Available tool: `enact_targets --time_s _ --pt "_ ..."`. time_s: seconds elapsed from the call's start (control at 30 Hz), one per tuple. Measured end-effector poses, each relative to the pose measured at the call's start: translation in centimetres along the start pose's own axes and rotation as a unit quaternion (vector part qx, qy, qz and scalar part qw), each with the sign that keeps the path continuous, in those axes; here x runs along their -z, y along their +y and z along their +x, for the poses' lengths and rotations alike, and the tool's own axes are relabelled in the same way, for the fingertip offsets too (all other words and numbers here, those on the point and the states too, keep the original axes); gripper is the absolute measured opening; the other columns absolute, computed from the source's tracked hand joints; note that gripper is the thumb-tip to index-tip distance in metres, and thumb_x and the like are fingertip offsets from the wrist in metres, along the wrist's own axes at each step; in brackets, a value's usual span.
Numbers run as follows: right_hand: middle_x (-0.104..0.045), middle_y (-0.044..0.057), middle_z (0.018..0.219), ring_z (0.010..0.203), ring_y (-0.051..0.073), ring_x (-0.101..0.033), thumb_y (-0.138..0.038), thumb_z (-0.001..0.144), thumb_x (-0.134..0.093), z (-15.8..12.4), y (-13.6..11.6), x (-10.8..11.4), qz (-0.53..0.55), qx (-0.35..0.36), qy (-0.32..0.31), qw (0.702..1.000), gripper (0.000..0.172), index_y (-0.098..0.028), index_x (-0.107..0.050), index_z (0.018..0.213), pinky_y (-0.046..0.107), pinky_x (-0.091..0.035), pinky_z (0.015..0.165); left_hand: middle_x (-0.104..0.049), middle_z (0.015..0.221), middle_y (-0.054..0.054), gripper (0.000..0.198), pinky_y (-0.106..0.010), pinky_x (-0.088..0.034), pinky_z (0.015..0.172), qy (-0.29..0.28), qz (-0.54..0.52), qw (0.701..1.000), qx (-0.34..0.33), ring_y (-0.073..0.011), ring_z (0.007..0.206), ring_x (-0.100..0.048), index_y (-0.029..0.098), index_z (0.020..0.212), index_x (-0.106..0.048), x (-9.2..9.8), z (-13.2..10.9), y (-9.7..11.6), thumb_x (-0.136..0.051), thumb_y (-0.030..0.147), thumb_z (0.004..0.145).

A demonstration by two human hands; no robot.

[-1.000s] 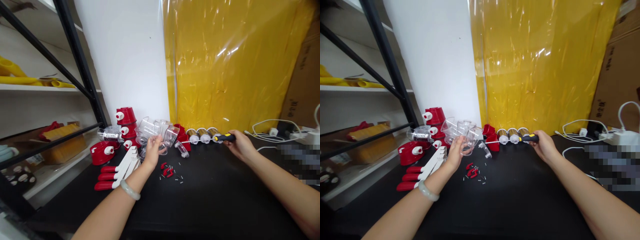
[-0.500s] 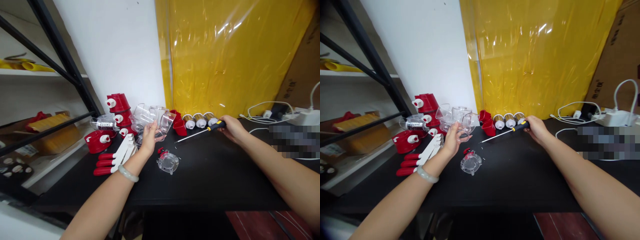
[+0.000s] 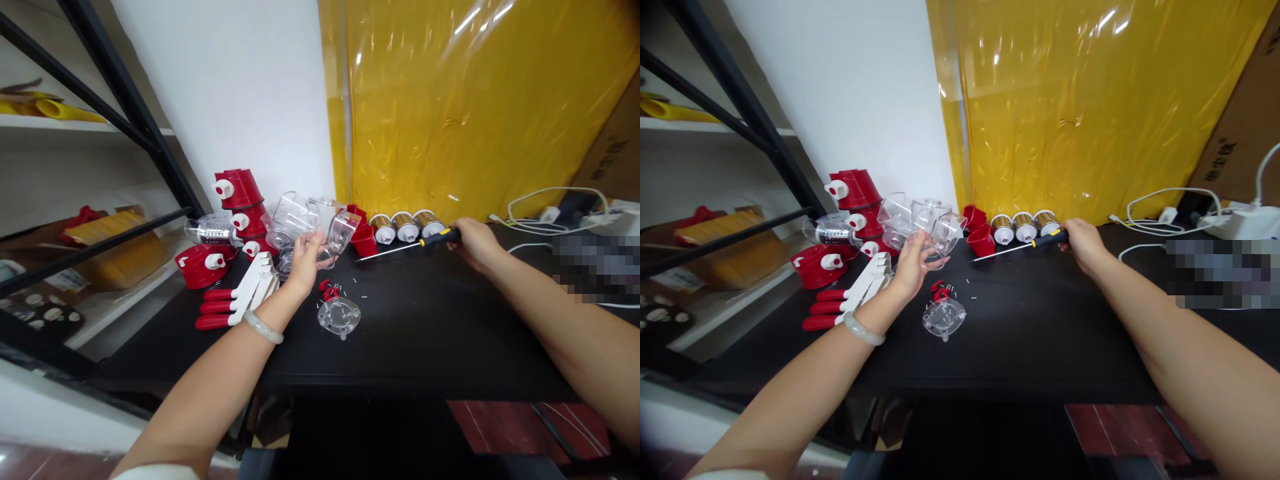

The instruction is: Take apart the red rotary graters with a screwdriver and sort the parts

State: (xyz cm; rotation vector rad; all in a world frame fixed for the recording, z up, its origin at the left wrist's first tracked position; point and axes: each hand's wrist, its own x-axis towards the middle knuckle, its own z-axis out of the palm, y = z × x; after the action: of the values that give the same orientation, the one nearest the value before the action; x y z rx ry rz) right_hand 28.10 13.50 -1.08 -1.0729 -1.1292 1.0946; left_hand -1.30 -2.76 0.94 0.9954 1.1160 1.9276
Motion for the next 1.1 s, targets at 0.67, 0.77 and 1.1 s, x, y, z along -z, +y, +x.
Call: enact_targets --time_s 0.67,0.77,1.1 --pt "-0.062 0.002 0.067 0.068 0.017 -0.056 -0.009 0.067 -0.07 0.0 2.0 0.1 -0.317 0.073 -0.138 0.935 0.011 -0.02 -0.068 0.067 0.029 -0.043 0.067 -0.056 0.099 -0.004 0.054 -0.042 -0.059 0.077 -0.004 -0.013 1.0 -0.016 -0.0192 0.092 -0.062 0.02 0.094 -0.051 0.2 0.2 0.1 -0.077 0.056 0.064" --pt "-0.066 0.007 0.087 0.088 0.025 -0.059 -0.022 0.073 -0.068 -1.9 0.7 -1.2 -0.395 0.205 -0.113 0.888 0.004 -0.021 -0.069 0.077 0.04 -0.047 0.079 -0.056 0.099 -0.004 0.054 -0.04 -0.059 0.076 0.002 -0.011 1.0 -0.025 -0.0193 0.093 -0.062 0.02 0.094 -0.049 0.3 0.3 0.3 -0.078 0.056 0.063" --pt "-0.066 0.011 0.114 0.106 0.024 -0.062 -0.049 0.08 -0.069 -16.8 -3.8 -9.5 -0.316 0.402 -0.54 0.669 0.051 -0.02 -0.061 0.121 0.038 -0.049 0.094 -0.055 0.101 -0.005 0.054 -0.037 -0.059 0.07 0.02 -0.034 0.999 -0.024 -0.019 0.09 -0.062 0.021 0.095 -0.048 0.4 0.6 0.8 -0.075 0.056 0.066"
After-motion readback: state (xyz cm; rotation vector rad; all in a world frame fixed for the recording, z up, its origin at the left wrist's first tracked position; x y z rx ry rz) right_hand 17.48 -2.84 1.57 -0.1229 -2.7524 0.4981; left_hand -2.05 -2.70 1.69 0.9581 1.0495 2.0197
